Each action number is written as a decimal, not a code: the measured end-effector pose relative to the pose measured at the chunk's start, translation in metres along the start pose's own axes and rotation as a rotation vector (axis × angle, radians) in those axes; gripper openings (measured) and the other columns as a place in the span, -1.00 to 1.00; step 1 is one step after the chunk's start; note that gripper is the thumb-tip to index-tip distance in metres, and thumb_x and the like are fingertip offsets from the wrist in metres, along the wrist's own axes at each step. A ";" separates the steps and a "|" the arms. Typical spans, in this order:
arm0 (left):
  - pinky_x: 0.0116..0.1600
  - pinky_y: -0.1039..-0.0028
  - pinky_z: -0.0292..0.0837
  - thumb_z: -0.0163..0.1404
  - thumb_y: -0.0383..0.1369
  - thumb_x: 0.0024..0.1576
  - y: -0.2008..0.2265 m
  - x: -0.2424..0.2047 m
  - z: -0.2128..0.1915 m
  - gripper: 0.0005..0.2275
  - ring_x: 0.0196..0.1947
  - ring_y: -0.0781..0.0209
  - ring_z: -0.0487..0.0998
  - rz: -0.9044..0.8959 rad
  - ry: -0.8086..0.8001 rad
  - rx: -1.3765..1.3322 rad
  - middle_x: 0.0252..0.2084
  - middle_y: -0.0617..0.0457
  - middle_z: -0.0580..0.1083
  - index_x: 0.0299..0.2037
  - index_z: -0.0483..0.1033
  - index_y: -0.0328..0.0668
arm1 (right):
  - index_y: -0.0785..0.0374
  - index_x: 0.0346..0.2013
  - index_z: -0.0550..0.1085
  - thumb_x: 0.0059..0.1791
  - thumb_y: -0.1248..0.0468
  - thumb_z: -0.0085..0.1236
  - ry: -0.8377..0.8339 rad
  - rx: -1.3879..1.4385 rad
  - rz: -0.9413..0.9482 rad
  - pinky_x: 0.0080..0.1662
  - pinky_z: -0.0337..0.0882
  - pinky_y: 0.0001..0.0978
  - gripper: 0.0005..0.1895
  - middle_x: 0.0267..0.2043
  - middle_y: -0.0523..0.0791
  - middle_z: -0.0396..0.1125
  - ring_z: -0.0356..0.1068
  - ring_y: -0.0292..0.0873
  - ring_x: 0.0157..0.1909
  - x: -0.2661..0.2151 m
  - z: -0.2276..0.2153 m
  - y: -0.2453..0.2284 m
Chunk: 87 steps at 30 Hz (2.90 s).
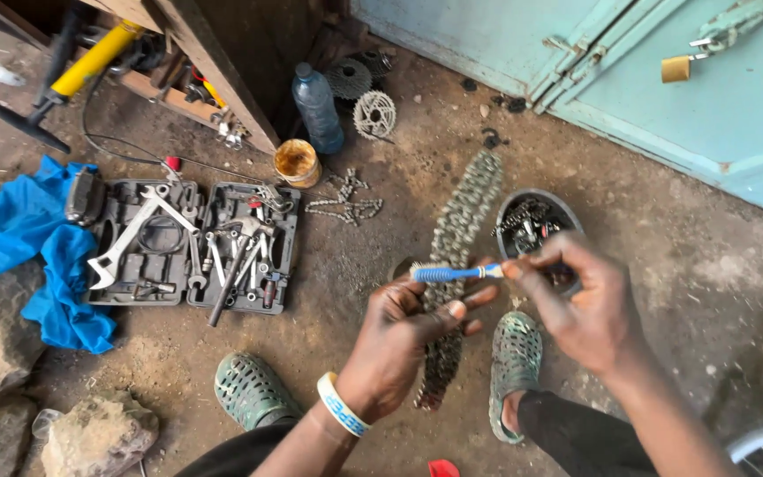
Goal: The person scrubs a bicycle chain with a toothbrush, holding it in their left hand and brushing with their right. They repeatedly dip the brush into a small container of liquid and continue scrubbing different sections of the chain.
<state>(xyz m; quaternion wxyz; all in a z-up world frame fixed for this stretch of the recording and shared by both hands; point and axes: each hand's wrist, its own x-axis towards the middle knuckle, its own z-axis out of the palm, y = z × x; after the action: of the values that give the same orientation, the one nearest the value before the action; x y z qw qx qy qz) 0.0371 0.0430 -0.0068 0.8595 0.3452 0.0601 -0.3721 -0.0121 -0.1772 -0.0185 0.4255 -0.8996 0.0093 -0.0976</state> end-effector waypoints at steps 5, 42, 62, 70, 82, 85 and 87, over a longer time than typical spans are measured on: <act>0.07 0.25 0.59 0.00 -0.68 0.09 0.008 -0.001 0.007 -0.60 0.15 -0.08 0.60 -0.065 -0.014 0.040 0.22 -0.22 0.53 0.18 0.46 -0.41 | 0.23 -0.38 0.46 0.04 0.28 0.23 0.063 -0.041 -0.007 -0.31 0.46 -0.42 -0.85 -0.40 -0.11 0.41 0.37 -0.23 -0.41 0.010 -0.024 0.007; 0.10 0.25 0.62 0.01 -0.68 0.14 -0.004 -0.004 0.006 -0.76 0.15 -0.11 0.60 -0.041 -0.075 -0.008 0.14 -0.30 0.54 0.02 0.50 -0.45 | 0.19 -0.37 0.52 0.00 0.30 0.23 0.119 -0.020 -0.113 -0.26 0.32 -0.40 -0.92 -0.44 -0.16 0.38 0.27 -0.28 -0.40 -0.005 -0.010 -0.003; 0.31 0.31 0.38 -0.02 -0.82 -0.08 0.008 -0.002 0.007 -0.39 0.40 -0.03 0.37 0.041 -0.143 -0.078 0.43 -0.13 0.32 0.27 0.32 -0.39 | 0.20 -0.44 0.50 -0.05 0.31 0.30 0.029 -0.016 -0.064 -0.34 0.31 -0.43 -0.87 -0.46 -0.17 0.37 0.26 -0.30 -0.46 -0.005 -0.018 -0.003; 0.15 0.37 0.39 -0.02 -0.79 -0.12 0.002 -0.001 0.009 -0.45 0.18 0.07 0.48 0.067 -0.171 -0.117 0.42 -0.22 0.33 0.17 0.35 -0.45 | 0.20 -0.45 0.49 -0.02 0.34 0.26 0.016 -0.035 -0.181 -0.38 0.26 -0.46 -0.87 -0.46 -0.17 0.35 0.21 -0.32 -0.47 0.004 -0.026 0.003; 0.18 0.46 0.50 0.04 -0.73 -0.08 0.000 -0.004 0.008 -0.47 0.19 0.18 0.49 -0.010 -0.175 -0.105 0.41 -0.14 0.36 0.18 0.39 -0.46 | 0.23 -0.36 0.47 0.01 0.35 0.22 0.054 0.067 -0.180 -0.33 0.26 -0.44 -0.91 -0.42 -0.16 0.31 0.20 -0.31 -0.43 -0.002 -0.039 0.022; 0.20 0.40 0.48 0.02 -0.74 -0.10 0.003 -0.006 0.011 -0.37 0.36 -0.08 0.41 -0.020 -0.155 -0.097 0.41 -0.17 0.34 0.29 0.32 -0.41 | 0.20 -0.49 0.49 -0.07 0.32 0.30 -0.039 -0.018 -0.197 -0.28 0.29 -0.41 -0.86 -0.50 -0.18 0.33 0.21 -0.28 -0.43 -0.002 -0.034 0.013; 0.28 0.33 0.43 0.05 -0.67 -0.04 0.004 -0.006 0.008 -0.37 0.39 -0.04 0.36 -0.004 -0.209 -0.096 0.45 -0.19 0.28 0.33 0.25 -0.42 | 0.23 -0.39 0.46 0.00 0.43 0.23 -0.016 0.056 -0.151 -0.30 0.26 -0.41 -0.88 -0.43 -0.14 0.33 0.19 -0.29 -0.45 0.006 -0.053 0.020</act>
<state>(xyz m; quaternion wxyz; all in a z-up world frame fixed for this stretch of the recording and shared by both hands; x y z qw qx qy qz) 0.0339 0.0435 0.0036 0.8760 0.2627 -0.0112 -0.4044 -0.0152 -0.2311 0.0005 0.4419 -0.8863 -0.0648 -0.1227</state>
